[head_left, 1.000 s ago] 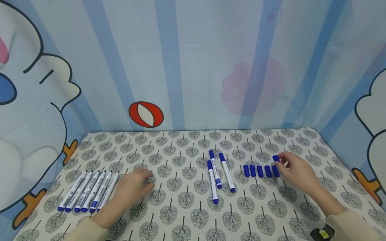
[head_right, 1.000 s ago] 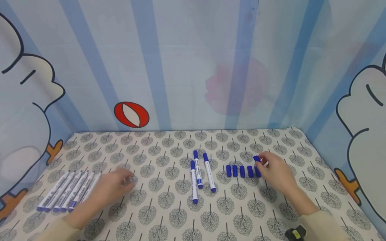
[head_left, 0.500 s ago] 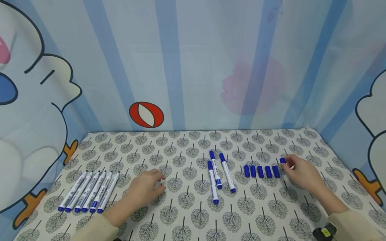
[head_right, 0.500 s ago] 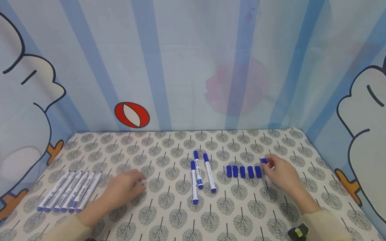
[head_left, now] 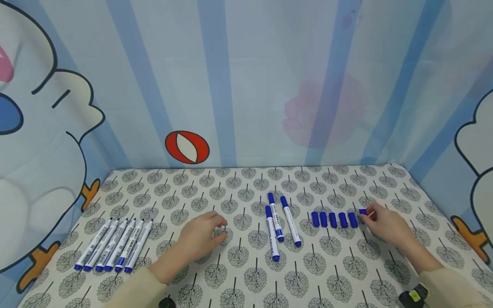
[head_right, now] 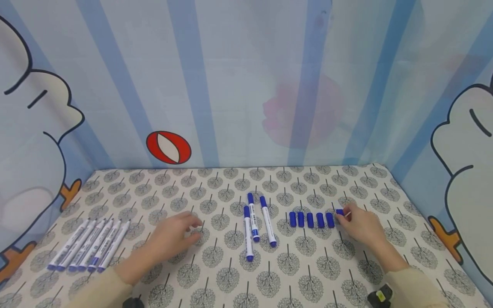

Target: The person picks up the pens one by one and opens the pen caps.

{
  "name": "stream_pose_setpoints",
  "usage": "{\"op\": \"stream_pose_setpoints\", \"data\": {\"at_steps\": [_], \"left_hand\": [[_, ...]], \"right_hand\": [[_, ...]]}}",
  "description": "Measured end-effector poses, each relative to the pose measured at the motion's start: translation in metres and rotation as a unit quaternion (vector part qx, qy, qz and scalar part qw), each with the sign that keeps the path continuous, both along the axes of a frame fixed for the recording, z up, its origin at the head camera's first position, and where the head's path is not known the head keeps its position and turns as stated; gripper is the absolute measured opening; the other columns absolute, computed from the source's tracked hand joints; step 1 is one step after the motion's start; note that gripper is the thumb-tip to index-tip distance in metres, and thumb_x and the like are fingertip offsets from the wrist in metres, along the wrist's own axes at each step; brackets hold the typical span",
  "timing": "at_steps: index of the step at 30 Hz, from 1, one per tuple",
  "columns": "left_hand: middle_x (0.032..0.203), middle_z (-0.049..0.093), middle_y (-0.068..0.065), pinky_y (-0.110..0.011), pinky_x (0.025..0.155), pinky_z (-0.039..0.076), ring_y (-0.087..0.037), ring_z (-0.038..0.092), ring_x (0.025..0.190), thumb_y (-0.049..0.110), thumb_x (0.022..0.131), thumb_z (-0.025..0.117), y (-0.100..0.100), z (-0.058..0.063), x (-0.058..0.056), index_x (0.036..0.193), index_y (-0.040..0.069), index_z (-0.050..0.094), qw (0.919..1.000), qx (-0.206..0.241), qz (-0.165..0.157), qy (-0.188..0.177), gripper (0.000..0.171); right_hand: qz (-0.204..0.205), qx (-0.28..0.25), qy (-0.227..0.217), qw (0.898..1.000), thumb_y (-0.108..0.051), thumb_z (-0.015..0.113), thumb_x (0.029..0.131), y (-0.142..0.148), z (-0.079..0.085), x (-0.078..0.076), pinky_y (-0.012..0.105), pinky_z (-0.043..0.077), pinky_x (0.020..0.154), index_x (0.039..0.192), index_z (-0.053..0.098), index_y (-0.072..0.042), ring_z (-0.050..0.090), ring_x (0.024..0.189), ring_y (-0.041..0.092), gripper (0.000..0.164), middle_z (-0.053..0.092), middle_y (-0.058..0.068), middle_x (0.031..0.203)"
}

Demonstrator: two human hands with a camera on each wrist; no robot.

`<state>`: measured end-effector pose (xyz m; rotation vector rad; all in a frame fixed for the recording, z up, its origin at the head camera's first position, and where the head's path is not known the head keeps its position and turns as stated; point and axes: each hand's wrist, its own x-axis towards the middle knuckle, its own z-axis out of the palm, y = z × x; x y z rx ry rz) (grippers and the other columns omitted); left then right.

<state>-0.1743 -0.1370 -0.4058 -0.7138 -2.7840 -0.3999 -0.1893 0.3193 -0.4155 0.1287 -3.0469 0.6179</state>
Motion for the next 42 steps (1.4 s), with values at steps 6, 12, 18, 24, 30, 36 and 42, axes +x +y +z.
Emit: {"op": "stream_pose_setpoints", "data": {"at_steps": [6,12,18,24,30,36,42], "left_hand": [[0.085,0.061,0.008,-0.02,0.061,0.048,-0.007,0.058,0.073,0.025,0.076,0.072,0.011,0.002,-0.002,0.094,0.016,0.067,0.9998,0.01,-0.016,-0.003,0.02],[0.087,0.061,0.007,-0.02,0.063,0.048,-0.008,0.059,0.074,0.028,0.077,0.072,0.022,0.002,-0.005,0.096,0.016,0.066,0.9995,0.004,-0.03,-0.009,0.024],[0.091,0.061,0.007,-0.022,0.067,0.049,-0.009,0.059,0.078,0.032,0.078,0.07,0.033,0.002,-0.005,0.099,0.017,0.066,0.999,-0.012,-0.03,-0.031,0.026],[0.09,0.062,0.007,-0.023,0.067,0.049,-0.009,0.059,0.079,0.032,0.078,0.07,0.043,0.003,-0.006,0.099,0.018,0.066,0.999,-0.015,-0.028,-0.032,0.025],[0.086,0.061,0.006,-0.02,0.061,0.046,-0.008,0.058,0.075,0.03,0.078,0.069,0.052,0.004,-0.007,0.096,0.018,0.067,0.999,-0.012,-0.04,-0.018,0.022],[0.085,0.061,0.006,-0.018,0.059,0.045,-0.009,0.058,0.074,0.029,0.078,0.069,0.06,0.004,-0.008,0.095,0.016,0.067,0.9983,-0.006,-0.052,-0.026,0.022],[0.084,0.06,0.006,-0.018,0.058,0.044,-0.008,0.056,0.071,0.028,0.078,0.069,0.067,0.002,-0.009,0.095,0.017,0.067,0.9984,-0.001,-0.049,-0.03,0.021]], "right_hand": [[-0.004,0.008,-0.016,1.0,-0.022,0.053,0.09,0.001,-0.002,0.001,0.029,0.041,0.049,0.097,0.052,0.004,0.054,0.057,0.014,0.027,0.063,0.014,0.08],[-0.006,0.011,-0.011,1.0,-0.019,0.054,0.089,-0.001,-0.003,0.002,0.03,0.042,0.049,0.094,0.052,0.005,0.056,0.058,0.017,0.025,0.063,0.017,0.079],[-0.01,0.009,-0.01,1.0,-0.018,0.053,0.089,-0.002,-0.006,0.001,0.03,0.042,0.048,0.097,0.052,0.007,0.056,0.057,0.017,0.027,0.064,0.016,0.078],[-0.009,0.001,-0.014,1.0,-0.018,0.053,0.09,-0.002,-0.007,-0.001,0.03,0.041,0.047,0.105,0.049,0.008,0.055,0.056,0.016,0.03,0.063,0.015,0.078],[-0.011,0.004,-0.017,1.0,-0.019,0.052,0.091,-0.003,-0.007,-0.002,0.03,0.041,0.047,0.107,0.049,0.008,0.054,0.055,0.015,0.032,0.063,0.014,0.078],[-0.015,0.003,-0.023,1.0,-0.019,0.051,0.091,-0.004,-0.006,-0.002,0.031,0.041,0.047,0.108,0.049,0.009,0.055,0.056,0.016,0.032,0.063,0.017,0.08],[-0.018,0.0,-0.031,0.999,-0.02,0.049,0.092,-0.004,-0.005,-0.002,0.031,0.041,0.048,0.11,0.048,0.009,0.056,0.058,0.018,0.033,0.063,0.018,0.082]]}}
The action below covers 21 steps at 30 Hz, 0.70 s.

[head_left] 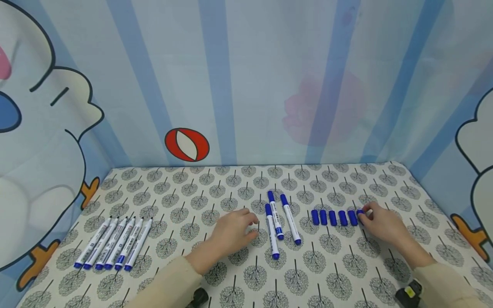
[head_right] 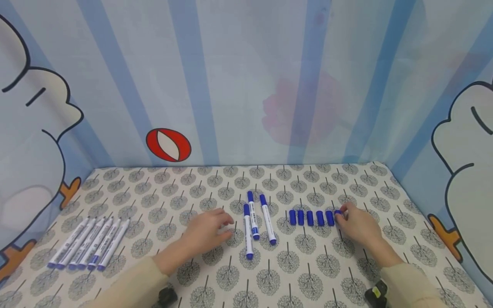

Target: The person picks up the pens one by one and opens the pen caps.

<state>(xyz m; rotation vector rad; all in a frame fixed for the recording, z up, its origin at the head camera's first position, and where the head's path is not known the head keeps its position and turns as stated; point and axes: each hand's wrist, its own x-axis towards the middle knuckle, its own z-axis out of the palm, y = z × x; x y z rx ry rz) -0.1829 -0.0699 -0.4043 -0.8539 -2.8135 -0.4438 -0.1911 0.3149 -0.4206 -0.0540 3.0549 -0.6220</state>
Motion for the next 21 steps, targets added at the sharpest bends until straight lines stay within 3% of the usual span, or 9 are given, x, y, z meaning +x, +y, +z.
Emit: {"op": "stream_pose_setpoints", "data": {"at_steps": [11,21], "left_hand": [[0.092,0.062,0.001,-0.02,0.059,0.046,-0.012,0.059,0.076,0.035,0.08,0.067,0.015,0.005,0.0,0.103,0.013,0.065,0.9984,0.006,0.034,-0.044,0.033],[0.104,0.061,-0.005,-0.027,0.064,0.051,-0.016,0.059,0.08,0.049,0.076,0.068,0.027,0.0,-0.003,0.115,0.01,0.061,0.9944,-0.019,0.07,-0.076,0.055]], "right_hand": [[-0.008,-0.006,-0.007,1.0,-0.024,0.044,0.095,0.001,0.004,0.003,0.032,0.042,0.049,0.115,0.045,0.01,0.056,0.061,0.019,0.04,0.062,0.02,0.085],[-0.031,-0.012,0.049,0.998,-0.027,0.044,0.094,0.005,0.007,0.001,0.031,0.042,0.049,0.116,0.047,0.009,0.055,0.063,0.021,0.042,0.06,0.023,0.092]]}}
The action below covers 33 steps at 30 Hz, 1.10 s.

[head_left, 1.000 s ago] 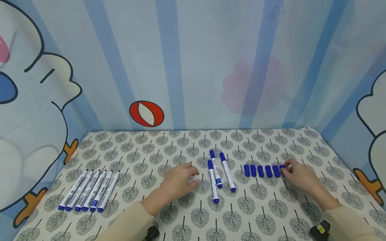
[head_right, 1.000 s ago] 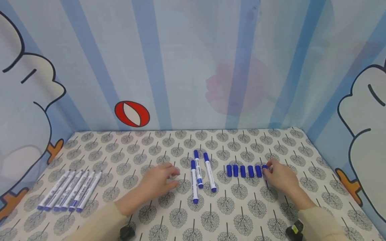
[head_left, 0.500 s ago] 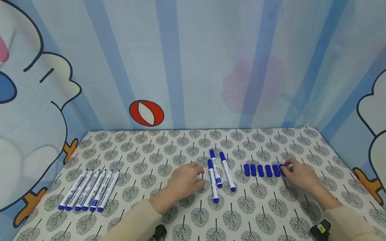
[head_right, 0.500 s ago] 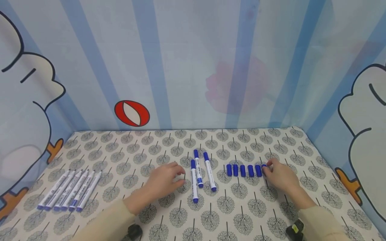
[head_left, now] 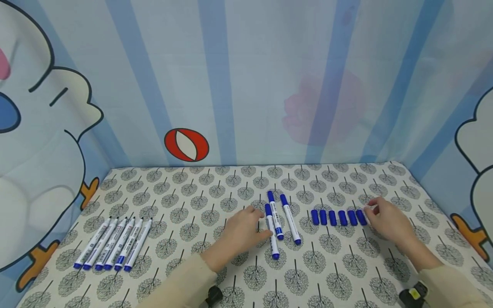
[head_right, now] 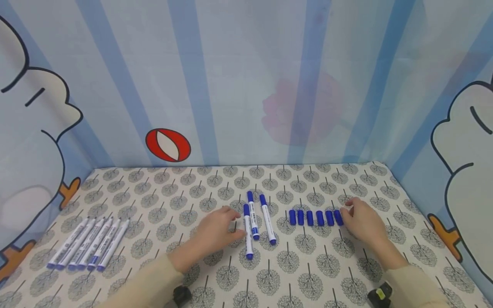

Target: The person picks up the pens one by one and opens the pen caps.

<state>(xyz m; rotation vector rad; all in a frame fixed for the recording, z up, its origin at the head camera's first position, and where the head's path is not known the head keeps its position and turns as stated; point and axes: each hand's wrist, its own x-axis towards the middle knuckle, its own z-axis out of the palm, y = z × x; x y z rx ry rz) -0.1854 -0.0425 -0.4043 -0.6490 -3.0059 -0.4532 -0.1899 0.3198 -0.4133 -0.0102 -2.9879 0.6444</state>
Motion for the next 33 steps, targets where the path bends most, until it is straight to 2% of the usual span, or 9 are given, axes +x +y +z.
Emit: {"op": "stream_pose_setpoints", "data": {"at_steps": [6,10,12,15,18,25,33], "left_hand": [[0.098,0.059,-0.007,-0.027,0.063,0.05,-0.015,0.054,0.073,0.053,0.073,0.068,0.009,-0.004,0.001,0.117,0.004,0.057,0.9997,-0.007,0.014,-0.017,0.067],[0.116,0.058,-0.015,-0.036,0.079,0.052,-0.025,0.06,0.092,0.057,0.073,0.067,0.014,-0.005,0.004,0.124,0.001,0.052,0.9991,-0.015,0.029,-0.026,0.077],[0.122,0.055,-0.017,-0.038,0.083,0.051,-0.028,0.059,0.099,0.059,0.072,0.066,0.016,-0.006,0.005,0.127,0.001,0.05,0.9989,-0.019,0.034,-0.027,0.082],[0.119,0.057,-0.015,-0.034,0.075,0.053,-0.025,0.059,0.094,0.06,0.071,0.066,0.019,-0.008,0.005,0.127,0.002,0.049,0.9987,-0.024,0.037,-0.026,0.082],[0.108,0.059,-0.01,-0.026,0.063,0.05,-0.019,0.057,0.082,0.056,0.071,0.069,0.02,-0.009,0.005,0.124,0.004,0.052,0.9986,-0.027,0.037,-0.026,0.077],[0.092,0.058,-0.005,-0.02,0.047,0.04,-0.014,0.049,0.065,0.039,0.07,0.074,0.023,-0.006,0.005,0.114,0.003,0.057,0.9987,-0.011,0.032,-0.037,0.06],[0.099,0.06,-0.011,-0.025,0.047,0.043,-0.018,0.053,0.065,0.031,0.07,0.074,0.027,-0.003,0.005,0.116,-0.002,0.056,0.9971,-0.027,0.05,-0.049,0.059]], "right_hand": [[0.006,-0.003,0.019,1.0,-0.025,0.043,0.096,-0.004,0.004,0.001,0.029,0.041,0.048,0.118,0.048,0.008,0.054,0.062,0.019,0.041,0.058,0.026,0.098],[0.009,-0.012,0.031,0.999,-0.024,0.044,0.095,-0.009,0.007,0.003,0.029,0.041,0.047,0.118,0.049,0.007,0.053,0.06,0.018,0.039,0.058,0.025,0.098],[0.011,-0.012,0.039,0.999,-0.023,0.045,0.095,-0.012,0.009,0.003,0.028,0.042,0.048,0.117,0.05,0.007,0.055,0.063,0.019,0.038,0.059,0.024,0.097],[0.015,-0.011,0.048,0.999,-0.021,0.047,0.094,-0.017,0.011,0.002,0.028,0.043,0.049,0.117,0.051,0.007,0.058,0.068,0.024,0.036,0.059,0.023,0.096],[0.02,-0.009,0.051,0.998,-0.02,0.048,0.093,-0.021,0.013,0.001,0.029,0.045,0.051,0.116,0.051,0.007,0.059,0.073,0.027,0.036,0.059,0.022,0.095],[0.032,-0.002,0.066,0.997,-0.019,0.05,0.091,-0.028,0.014,-0.001,0.028,0.044,0.049,0.112,0.054,0.006,0.059,0.07,0.025,0.032,0.06,0.019,0.091],[0.048,-0.015,0.079,0.996,-0.017,0.051,0.091,-0.037,0.016,0.001,0.03,0.046,0.05,0.11,0.055,0.006,0.06,0.068,0.024,0.03,0.06,0.016,0.087]]}}
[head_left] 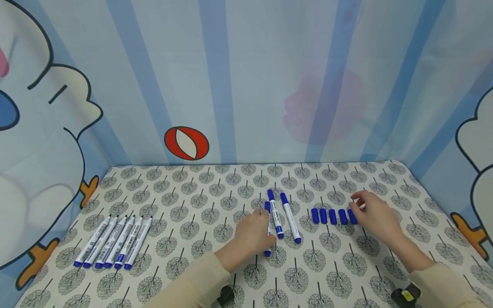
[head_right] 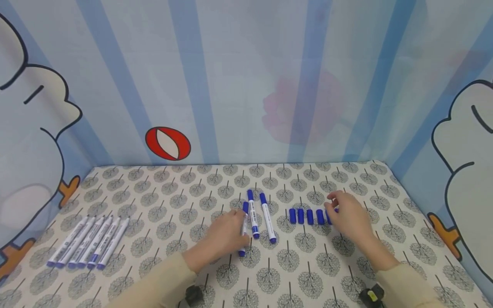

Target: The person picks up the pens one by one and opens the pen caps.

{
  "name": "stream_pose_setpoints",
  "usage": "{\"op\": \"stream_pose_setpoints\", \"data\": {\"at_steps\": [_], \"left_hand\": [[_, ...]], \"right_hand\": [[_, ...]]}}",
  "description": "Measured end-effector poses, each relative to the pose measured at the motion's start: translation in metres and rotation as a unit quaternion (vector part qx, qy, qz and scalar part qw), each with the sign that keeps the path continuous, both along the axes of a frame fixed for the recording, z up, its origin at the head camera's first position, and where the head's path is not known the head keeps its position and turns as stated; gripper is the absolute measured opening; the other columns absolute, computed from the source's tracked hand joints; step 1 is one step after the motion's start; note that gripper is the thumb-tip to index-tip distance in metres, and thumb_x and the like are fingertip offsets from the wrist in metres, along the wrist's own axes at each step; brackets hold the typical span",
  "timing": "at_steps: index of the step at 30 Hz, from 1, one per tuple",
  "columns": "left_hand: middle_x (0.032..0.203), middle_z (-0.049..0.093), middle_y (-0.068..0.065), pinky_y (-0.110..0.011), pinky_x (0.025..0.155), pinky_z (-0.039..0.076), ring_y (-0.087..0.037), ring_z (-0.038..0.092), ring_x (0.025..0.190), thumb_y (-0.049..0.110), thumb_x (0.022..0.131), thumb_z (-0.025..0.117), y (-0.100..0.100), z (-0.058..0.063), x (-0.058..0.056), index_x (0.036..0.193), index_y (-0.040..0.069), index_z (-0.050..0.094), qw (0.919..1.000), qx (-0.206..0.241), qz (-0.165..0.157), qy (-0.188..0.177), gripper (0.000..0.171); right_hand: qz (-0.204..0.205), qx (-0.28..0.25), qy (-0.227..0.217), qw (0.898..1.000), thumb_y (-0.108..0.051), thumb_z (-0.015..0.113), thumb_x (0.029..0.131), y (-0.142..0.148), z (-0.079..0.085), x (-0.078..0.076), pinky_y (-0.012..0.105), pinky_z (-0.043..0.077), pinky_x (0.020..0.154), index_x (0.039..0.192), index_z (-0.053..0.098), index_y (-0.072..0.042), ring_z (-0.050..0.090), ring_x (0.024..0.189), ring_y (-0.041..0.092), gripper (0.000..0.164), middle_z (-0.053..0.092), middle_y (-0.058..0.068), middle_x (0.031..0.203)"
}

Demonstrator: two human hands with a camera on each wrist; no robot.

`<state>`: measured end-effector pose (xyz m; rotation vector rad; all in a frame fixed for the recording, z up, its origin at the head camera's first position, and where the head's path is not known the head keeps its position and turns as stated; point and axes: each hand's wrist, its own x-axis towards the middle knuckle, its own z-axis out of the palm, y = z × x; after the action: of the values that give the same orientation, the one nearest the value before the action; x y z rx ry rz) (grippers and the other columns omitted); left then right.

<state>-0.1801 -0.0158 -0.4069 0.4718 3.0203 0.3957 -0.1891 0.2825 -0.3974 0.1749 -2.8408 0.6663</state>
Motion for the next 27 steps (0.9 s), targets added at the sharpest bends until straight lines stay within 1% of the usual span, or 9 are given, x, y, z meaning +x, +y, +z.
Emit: {"op": "stream_pose_setpoints", "data": {"at_steps": [2,4,6,9,12,16,19,27], "left_hand": [[0.099,0.06,-0.012,-0.025,0.047,0.042,-0.019,0.054,0.065,0.027,0.071,0.074,0.0,0.0,-0.001,0.117,-0.003,0.055,1.0,0.001,0.007,-0.003,0.058],[0.103,0.06,-0.013,-0.025,0.047,0.043,-0.02,0.055,0.066,0.022,0.07,0.073,0.0,-0.001,-0.001,0.119,-0.004,0.053,0.9998,0.008,0.015,-0.007,0.058],[0.108,0.059,-0.015,-0.028,0.049,0.047,-0.022,0.058,0.069,0.018,0.07,0.072,-0.001,0.0,-0.001,0.121,-0.005,0.052,0.9996,0.013,0.021,-0.008,0.059],[0.106,0.06,-0.017,-0.031,0.053,0.05,-0.025,0.059,0.072,0.013,0.07,0.07,-0.003,0.001,-0.001,0.119,-0.007,0.053,0.9993,0.021,0.028,-0.01,0.056],[0.101,0.06,-0.017,-0.033,0.056,0.051,-0.026,0.059,0.072,0.013,0.071,0.07,-0.005,0.001,-0.001,0.116,-0.006,0.055,0.9992,0.021,0.032,-0.01,0.05],[0.088,0.057,-0.013,-0.029,0.05,0.047,-0.022,0.054,0.064,0.01,0.071,0.069,-0.01,-0.001,-0.003,0.106,-0.004,0.059,0.9992,0.023,0.03,-0.008,0.039],[0.078,0.052,-0.008,-0.025,0.045,0.042,-0.018,0.048,0.058,0.008,0.07,0.069,-0.013,-0.002,-0.003,0.097,-0.003,0.06,0.9993,0.028,0.025,-0.006,0.03],[0.07,0.047,-0.004,-0.023,0.042,0.038,-0.015,0.045,0.054,0.006,0.071,0.068,-0.018,-0.002,-0.004,0.087,0.0,0.06,0.9994,0.032,0.017,0.0,0.019]], "right_hand": [[0.003,-0.001,0.004,1.0,-0.017,0.051,0.091,-0.002,0.0,0.001,0.032,0.047,0.051,0.109,0.056,0.006,0.061,0.069,0.025,0.029,0.061,0.017,0.086],[0.004,0.001,0.007,1.0,-0.017,0.051,0.091,-0.003,0.001,0.001,0.033,0.048,0.053,0.109,0.056,0.005,0.061,0.07,0.025,0.029,0.061,0.016,0.087],[0.006,0.001,0.008,1.0,-0.017,0.051,0.091,-0.004,0.0,0.001,0.033,0.048,0.053,0.109,0.056,0.005,0.06,0.07,0.024,0.029,0.061,0.016,0.087],[0.007,0.001,0.008,1.0,-0.016,0.051,0.09,-0.004,0.0,0.001,0.032,0.047,0.053,0.108,0.056,0.005,0.06,0.069,0.023,0.028,0.061,0.015,0.086],[0.006,0.002,0.007,1.0,-0.016,0.051,0.09,-0.005,-0.001,0.001,0.03,0.046,0.052,0.108,0.056,0.004,0.059,0.069,0.022,0.028,0.061,0.013,0.085],[0.008,0.006,0.005,1.0,-0.016,0.051,0.09,-0.005,-0.002,0.001,0.029,0.045,0.051,0.108,0.057,0.004,0.058,0.068,0.021,0.027,0.061,0.012,0.085],[0.011,0.008,0.009,1.0,-0.016,0.052,0.09,-0.005,-0.003,0.0,0.028,0.044,0.05,0.107,0.057,0.003,0.057,0.067,0.019,0.026,0.061,0.011,0.084],[0.036,-0.001,0.022,0.999,-0.013,0.053,0.09,-0.01,-0.003,0.001,0.028,0.045,0.051,0.107,0.058,0.002,0.059,0.068,0.018,0.024,0.06,0.009,0.083]]}}
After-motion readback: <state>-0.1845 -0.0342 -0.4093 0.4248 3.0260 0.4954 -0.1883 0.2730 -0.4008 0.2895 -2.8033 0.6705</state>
